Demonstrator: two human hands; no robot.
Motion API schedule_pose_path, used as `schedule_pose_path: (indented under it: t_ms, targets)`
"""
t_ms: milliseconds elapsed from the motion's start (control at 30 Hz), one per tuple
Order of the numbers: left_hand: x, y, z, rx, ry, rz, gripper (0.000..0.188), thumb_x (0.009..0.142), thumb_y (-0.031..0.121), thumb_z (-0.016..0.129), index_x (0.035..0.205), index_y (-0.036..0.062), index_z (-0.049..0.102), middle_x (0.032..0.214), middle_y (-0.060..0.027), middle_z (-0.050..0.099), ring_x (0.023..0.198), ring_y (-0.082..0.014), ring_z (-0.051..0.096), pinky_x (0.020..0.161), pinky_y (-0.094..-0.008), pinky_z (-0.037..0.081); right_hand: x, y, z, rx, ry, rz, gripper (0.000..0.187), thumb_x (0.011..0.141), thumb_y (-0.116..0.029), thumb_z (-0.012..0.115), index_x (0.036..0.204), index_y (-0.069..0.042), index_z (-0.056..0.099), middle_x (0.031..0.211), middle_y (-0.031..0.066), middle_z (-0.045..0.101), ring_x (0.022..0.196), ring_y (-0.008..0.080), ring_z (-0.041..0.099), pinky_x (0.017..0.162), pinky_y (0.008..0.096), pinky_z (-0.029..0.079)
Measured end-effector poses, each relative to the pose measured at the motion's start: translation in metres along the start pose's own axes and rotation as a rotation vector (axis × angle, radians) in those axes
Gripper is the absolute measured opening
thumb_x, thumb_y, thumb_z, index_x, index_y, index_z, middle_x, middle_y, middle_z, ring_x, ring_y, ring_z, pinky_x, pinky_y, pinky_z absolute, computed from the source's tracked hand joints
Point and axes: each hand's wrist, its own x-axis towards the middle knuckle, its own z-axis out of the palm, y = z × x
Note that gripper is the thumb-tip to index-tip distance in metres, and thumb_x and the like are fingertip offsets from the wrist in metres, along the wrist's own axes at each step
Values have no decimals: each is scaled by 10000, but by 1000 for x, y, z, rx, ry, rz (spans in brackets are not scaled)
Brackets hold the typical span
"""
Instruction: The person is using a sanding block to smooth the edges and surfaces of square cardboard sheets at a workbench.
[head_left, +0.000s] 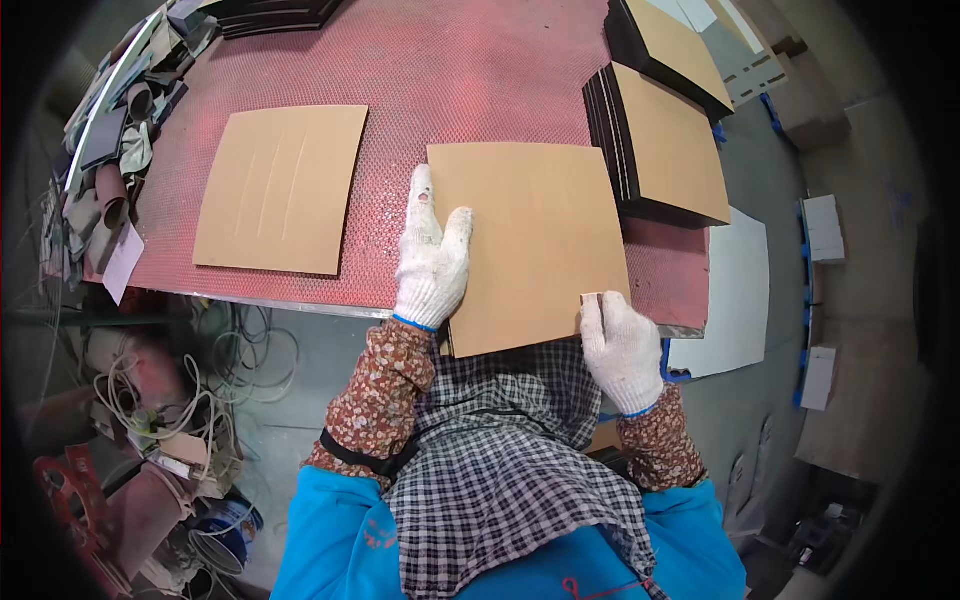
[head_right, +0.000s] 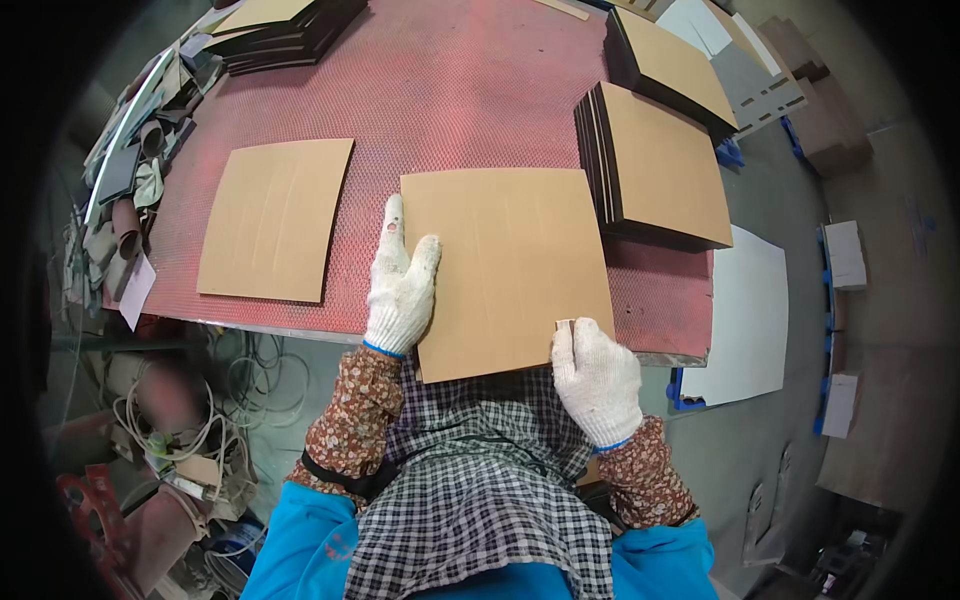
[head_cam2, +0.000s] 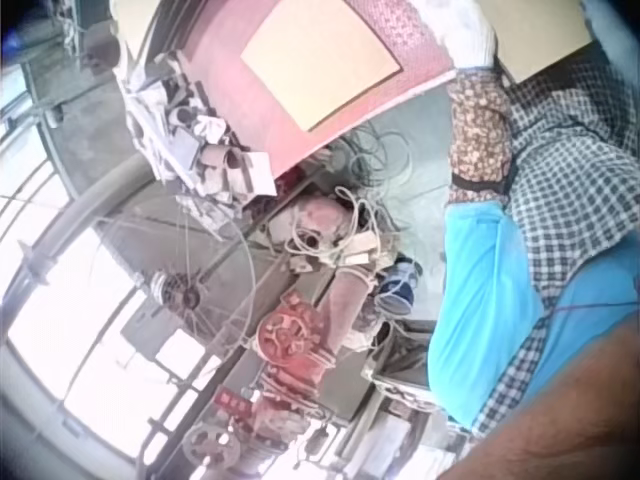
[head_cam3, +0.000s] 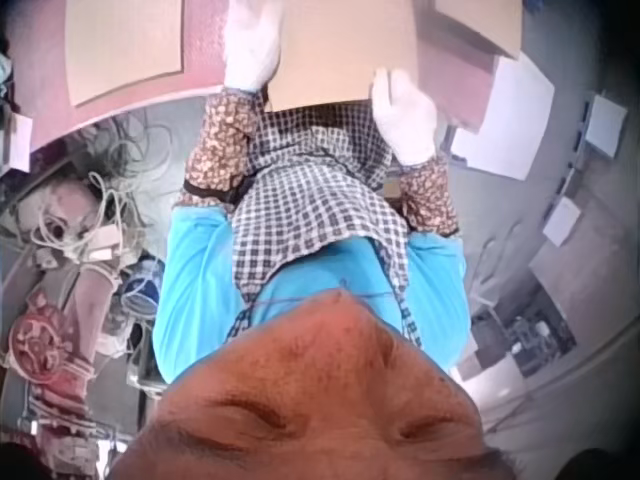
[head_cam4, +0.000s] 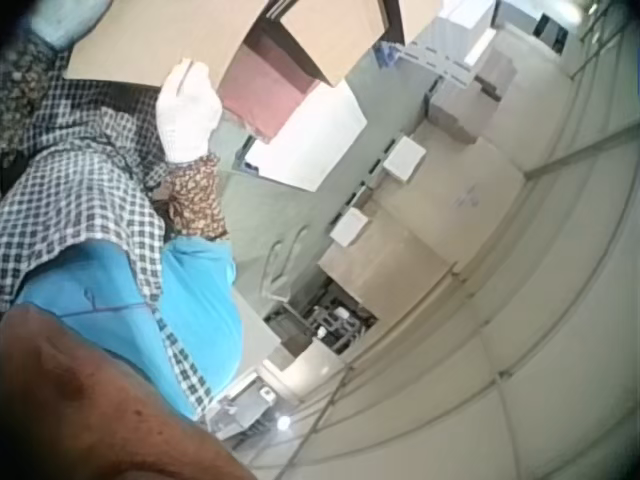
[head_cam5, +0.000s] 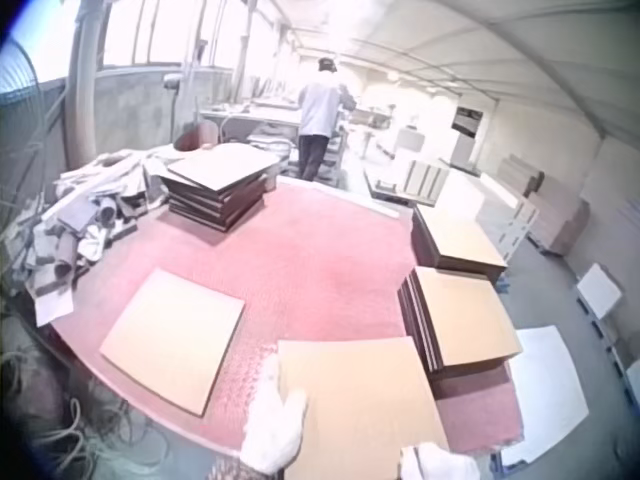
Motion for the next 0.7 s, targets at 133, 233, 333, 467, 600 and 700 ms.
schedule_pose_path:
  t_ms: [133,233,333,467,600,700]
  targets:
    - [-2,10,1,-129,-3,-46,754,1023,121,571,1626,-109,180,1621,-305,365,1490,-353,416,1231,-392,348,38,5,11,47,94,3,211,1031,-213,600,928,-29,603,742,191,648,668,384,692,571,461,565]
    - [-1,12,-1,-176,-12,-76,755,1014,104,585,1620,-112,189,1638,-307,338,1519,-361,377,1249,-390,320,90,17,21,21,133,-87,232,1032,-232,594,923,-27,594,751,215,658,694,407,687,601,490,563]
    - [0,12,0,-140,-13,-65,752,1015,104,581,1619,-113,190,1639,-305,341,1521,-357,376,1251,-387,317,137,20,23,37,145,-30,270,1032,-276,583,933,-27,607,803,237,682,760,446,691,680,538,566]
    - [0,6,-1,47,17,37,737,1024,165,562,1608,-127,218,1589,-322,415,1460,-385,461,1207,-410,383,161,25,29,40,152,-22,317,1034,-323,557,944,-31,641,873,261,703,845,489,686,763,568,557]
    - [4,3,2,128,15,48,732,1022,182,560,1598,-133,238,1585,-326,424,1459,-399,464,1207,-415,380,151,39,21,44,65,-14,344,1035,-332,543,955,-19,662,899,280,705,884,491,686,800,575,551]
    - [3,12,-1,17,31,23,738,1020,181,563,1604,-127,232,1589,-324,423,1463,-393,463,1208,-411,379,110,21,8,92,-15,9,328,1028,-295,552,916,5,624,850,277,692,838,497,682,752,570,553]
